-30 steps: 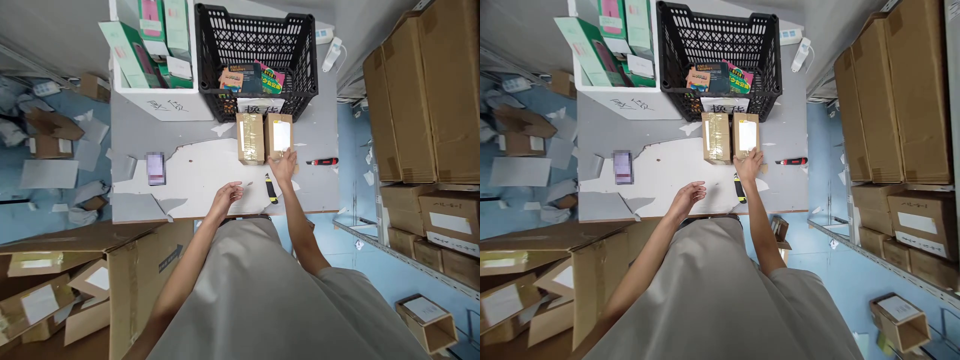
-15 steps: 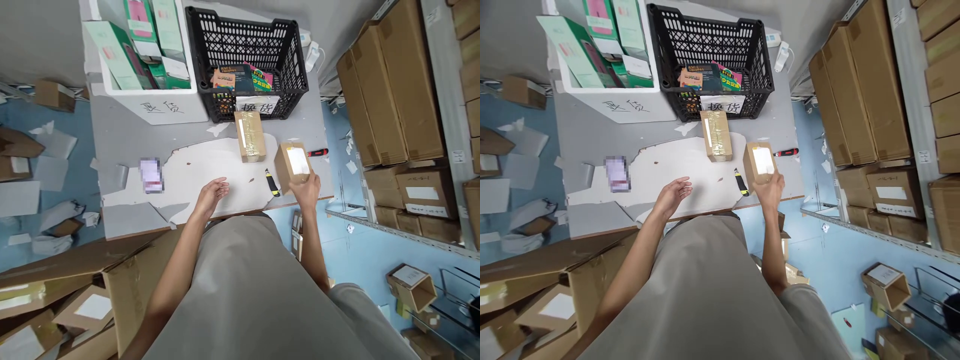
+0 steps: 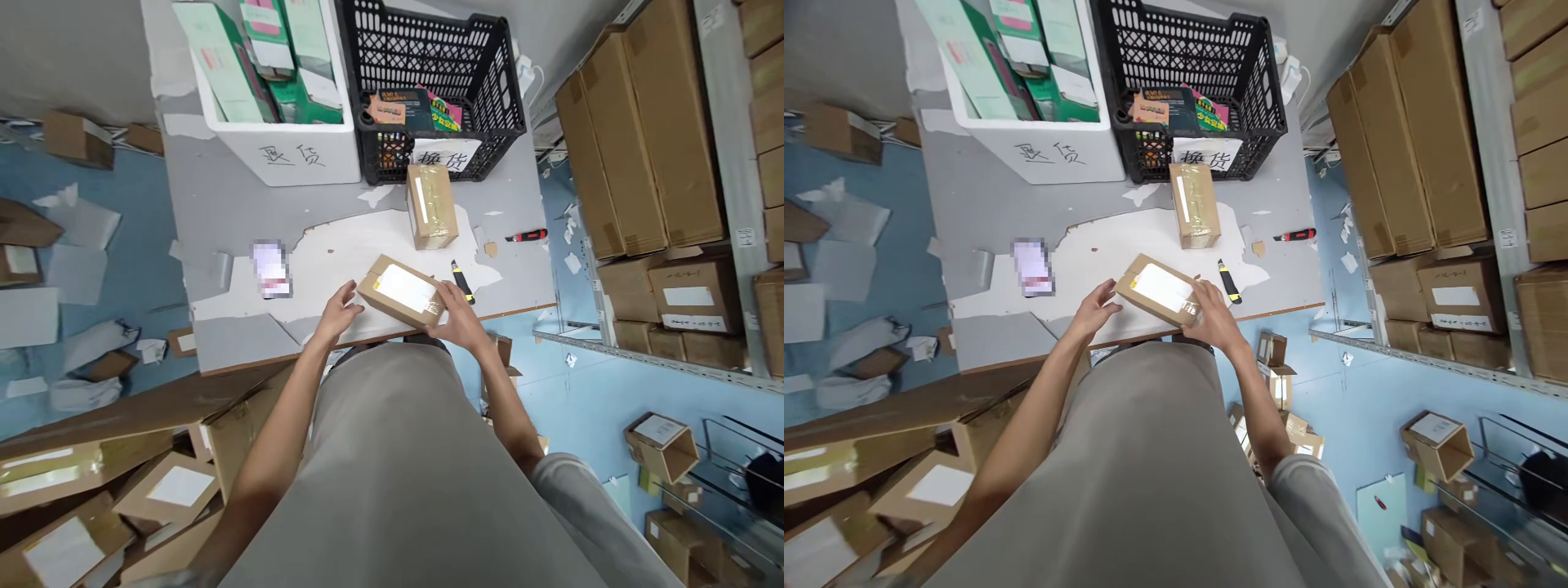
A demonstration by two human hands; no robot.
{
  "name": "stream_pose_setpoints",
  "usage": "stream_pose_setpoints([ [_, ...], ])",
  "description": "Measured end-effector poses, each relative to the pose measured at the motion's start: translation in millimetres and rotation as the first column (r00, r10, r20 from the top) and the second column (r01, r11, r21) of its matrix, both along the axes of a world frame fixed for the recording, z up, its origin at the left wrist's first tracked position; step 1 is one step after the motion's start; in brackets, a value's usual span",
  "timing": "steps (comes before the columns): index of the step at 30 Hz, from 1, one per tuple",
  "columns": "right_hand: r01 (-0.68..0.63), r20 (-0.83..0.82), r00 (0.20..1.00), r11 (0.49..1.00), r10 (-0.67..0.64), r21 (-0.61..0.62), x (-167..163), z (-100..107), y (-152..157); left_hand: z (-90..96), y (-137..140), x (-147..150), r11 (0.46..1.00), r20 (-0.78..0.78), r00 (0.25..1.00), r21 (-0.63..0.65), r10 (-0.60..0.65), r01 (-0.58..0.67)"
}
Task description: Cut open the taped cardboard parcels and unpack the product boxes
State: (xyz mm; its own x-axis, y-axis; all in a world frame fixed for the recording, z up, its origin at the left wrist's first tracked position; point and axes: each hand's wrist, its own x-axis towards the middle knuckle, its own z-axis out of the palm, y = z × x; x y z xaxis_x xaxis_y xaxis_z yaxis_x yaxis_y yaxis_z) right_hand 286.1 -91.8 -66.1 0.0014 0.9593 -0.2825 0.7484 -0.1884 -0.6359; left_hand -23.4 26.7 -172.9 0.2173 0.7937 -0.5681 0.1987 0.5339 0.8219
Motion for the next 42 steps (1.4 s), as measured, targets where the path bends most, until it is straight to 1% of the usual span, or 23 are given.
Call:
stream_pose_setpoints([
  [2, -0.103, -0.014, 0.995, 0.994, 0.103, -0.033, -14.8, -17.8, 16.0, -5.2, -1.0, -12.4, 0.997, -0.052, 0.997, 0.052, -0.051, 0.054],
  [4, -0.158, -0.006, 0.987, 0.985, 0.158, -0.073, -23.1, -36.4, 27.9, -8.7, -6.6, -21.7, 0.995, -0.106, 0.991, 0.057, -0.077, 0.084],
  [6, -0.177, 0.007, 0.984, 0.978, 0.179, -0.107, -24.6, -52.7, 34.3, -10.6, -16.0, -25.9, 0.996, -0.133, 0.988, 0.033, -0.074, 0.079],
  [9, -0.162, 0.028, 0.986, 0.978, 0.167, -0.131, -17.4, -68.3, 33.7, -12.5, -31.9, -24.8, 0.999, -0.098, 0.994, 0.016, -0.039, 0.041],
  [11, -0.11, 0.03, 0.993, 0.985, 0.115, -0.134, -10.4, -73.4, 28.0, -15.2, -39.4, -23.3, 0.999, -0.079, 0.996, 0.013, -0.031, 0.032],
  [13, -0.016, 0.016, 1.0, 0.989, 0.019, -0.149, -4.2, -77.6, 20.0, -20.3, -42.9, -23.9, 0.999, -0.086, 0.996, 0.0, -0.037, 0.038],
  [15, 0.085, -0.014, 0.996, 0.979, -0.09, -0.186, 0.4, -83.4, 11.3, -27.9, -43.0, -26.8, 0.999, -0.133, 0.99, -0.016, -0.048, 0.047],
  [18, 0.186, -0.111, 0.969, 0.944, -0.222, -0.273, 3.8, -96.5, -0.5, -41.9, -40.2, -31.8, 0.996, -0.247, 0.966, -0.057, -0.079, 0.066],
  [20, 0.232, -0.19, 0.932, 0.912, -0.308, -0.339, 3.6, -106.5, -5.9, -50.8, -38.4, -32.6, 0.991, -0.295, 0.948, -0.1, -0.115, 0.089],
  [22, 0.259, -0.252, 0.892, 0.882, -0.375, -0.393, 1.6, -115.9, -8.1, -57.7, -37.9, -30.5, 0.988, -0.302, 0.945, -0.12, -0.126, 0.093],
  [25, 0.28, -0.323, 0.841, 0.859, -0.434, -0.428, -2.1, -126.2, -4.5, -62.6, -39.7, -23.1, 0.994, -0.264, 0.961, -0.096, -0.079, 0.055],
  [27, 0.301, -0.362, 0.807, 0.853, -0.466, -0.427, -2.6, -129.5, 1.2, -61.4, -41.7, -17.1, 0.997, -0.239, 0.97, -0.072, -0.051, 0.035],
  [29, 0.302, -0.395, 0.793, 0.861, -0.465, -0.408, 0.3, -129.6, 7.5, -56.5, -43.5, -12.2, 0.999, -0.214, 0.976, -0.037, -0.037, 0.03],
  [32, 0.244, -0.442, 0.807, 0.902, -0.393, -0.357, 10.0, -125.0, 15.9, -43.3, -45.6, -9.1, 1.0, -0.182, 0.983, 0.011, -0.013, 0.015],
  [35, 0.192, -0.473, 0.82, 0.934, -0.321, -0.301, 21.2, -119.3, 24.2, -28.0, -48.6, -10.5, 1.0, -0.179, 0.984, -0.013, 0.02, -0.022],
  [37, 0.188, -0.477, 0.828, 0.947, -0.295, -0.26, 26.4, -117.7, 30.6, -20.8, -50.7, -12.1, 0.996, -0.198, 0.977, -0.025, 0.08, -0.086],
  [40, 0.182, -0.469, 0.841, 0.958, -0.269, -0.223, 28.6, -120.8, 40.3, -19.8, -52.1, -13.3, 0.985, -0.265, 0.949, 0.009, 0.169, -0.173],
  [42, 0.164, -0.448, 0.856, 0.958, -0.257, -0.235, 27.3, -126.2, 44.5, -25.2, -51.9, -13.5, 0.985, -0.314, 0.934, 0.014, 0.167, -0.172],
])
